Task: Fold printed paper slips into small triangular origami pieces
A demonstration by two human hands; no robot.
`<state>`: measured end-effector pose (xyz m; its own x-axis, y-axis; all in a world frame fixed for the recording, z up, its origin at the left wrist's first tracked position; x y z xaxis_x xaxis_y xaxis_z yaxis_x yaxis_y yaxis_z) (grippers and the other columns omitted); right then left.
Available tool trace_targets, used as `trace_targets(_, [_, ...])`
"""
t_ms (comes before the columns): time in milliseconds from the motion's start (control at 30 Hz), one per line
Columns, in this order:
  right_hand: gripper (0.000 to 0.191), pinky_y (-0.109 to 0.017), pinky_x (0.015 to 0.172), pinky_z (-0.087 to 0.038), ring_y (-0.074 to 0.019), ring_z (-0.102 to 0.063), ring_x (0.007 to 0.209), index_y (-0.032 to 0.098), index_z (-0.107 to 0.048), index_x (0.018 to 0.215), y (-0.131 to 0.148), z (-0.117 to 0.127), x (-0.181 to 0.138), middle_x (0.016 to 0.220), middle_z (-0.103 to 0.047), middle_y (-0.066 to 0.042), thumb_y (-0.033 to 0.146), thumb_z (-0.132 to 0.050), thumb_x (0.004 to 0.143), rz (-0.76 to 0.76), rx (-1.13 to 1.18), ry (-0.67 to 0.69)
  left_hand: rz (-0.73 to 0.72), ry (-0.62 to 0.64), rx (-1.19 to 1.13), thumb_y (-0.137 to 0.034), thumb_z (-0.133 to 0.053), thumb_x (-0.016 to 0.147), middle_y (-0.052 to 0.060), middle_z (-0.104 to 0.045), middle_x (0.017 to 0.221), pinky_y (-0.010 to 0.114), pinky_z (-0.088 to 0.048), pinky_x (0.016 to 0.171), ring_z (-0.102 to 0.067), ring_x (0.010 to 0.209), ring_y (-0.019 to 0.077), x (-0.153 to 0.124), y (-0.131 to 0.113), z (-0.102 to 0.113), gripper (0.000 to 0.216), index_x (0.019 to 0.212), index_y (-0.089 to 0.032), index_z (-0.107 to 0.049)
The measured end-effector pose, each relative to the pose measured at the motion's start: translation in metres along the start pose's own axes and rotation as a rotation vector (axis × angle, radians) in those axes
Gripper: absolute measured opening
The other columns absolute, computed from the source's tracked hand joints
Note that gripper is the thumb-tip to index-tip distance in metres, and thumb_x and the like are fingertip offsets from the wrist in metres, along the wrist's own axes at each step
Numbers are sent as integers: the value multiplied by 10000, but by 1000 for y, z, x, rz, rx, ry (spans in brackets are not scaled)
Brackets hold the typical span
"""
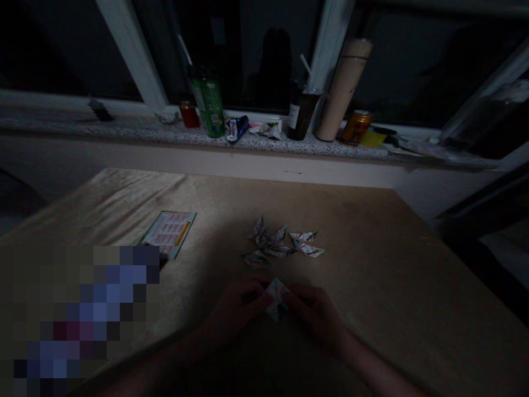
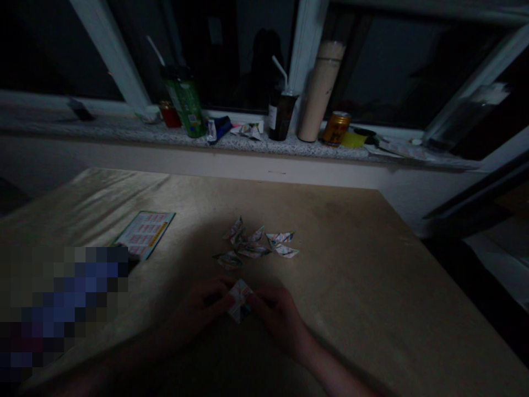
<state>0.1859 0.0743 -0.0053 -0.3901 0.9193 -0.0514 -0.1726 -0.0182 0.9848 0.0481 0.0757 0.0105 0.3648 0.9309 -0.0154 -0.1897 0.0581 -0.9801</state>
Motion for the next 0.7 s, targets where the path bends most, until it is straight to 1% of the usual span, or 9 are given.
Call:
trace_targets(167, [365,-216,545,-375,-130,-479,598,145,-637,695,1,1,1,655,-563,-13,455,-510,839,4,13,-56,-18,-27,35,-292,-542,849,44,-644,908,263,-453,769,-601,844,182,1,2,1,241,682,-171,-668])
trace_targets(300, [345,-215,526,-350,-125,-445,585,151,-622,697,0,-5,1,632,-517,4,470,-546,805,-17,-11,-31,-46,-16,79,-289,-553,846,38,-627,948,261,-450,790,-588,867,176,-1,4,-2,218,700,-183,-675])
trace_targets(433, [352,-209,504,-317,-110,-390,558,152,-576,643,-3,-7,0,598,-452,21,457,-536,814,-12,7,-7,-89,10,108,-249,-540,851,43,-603,940,256,-440,796,-578,873,172,-3,0,-6,200,704,-173,-651])
trace_targets(567, [349,-213,504,-303,-105,-372,554,151,-558,657,-4,-5,0,598,-437,24,455,-524,825,5,17,21,-131,46,157,-224,-468,884,50,-573,938,258,-432,800,-555,882,174,-3,-7,-9,202,776,-170,-630])
trace_targets(700, [376,-212,505,-310,-107,-378,557,158,-543,653,-4,-5,0,590,-430,32,476,-486,844,17,-44,11,-173,70,200,-245,-447,901,40,-540,911,240,-426,782,-534,859,163,-3,-9,-12,221,761,-176,-604])
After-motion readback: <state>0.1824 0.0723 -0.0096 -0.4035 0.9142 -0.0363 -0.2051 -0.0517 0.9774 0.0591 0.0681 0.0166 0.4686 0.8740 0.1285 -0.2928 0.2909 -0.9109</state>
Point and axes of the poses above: each hand's wrist, its own x-axis towards the middle knuckle, its own z-axis out of the back of the hand, y = z × x, the point moved 7 cm from there along x, towards the middle knuckle
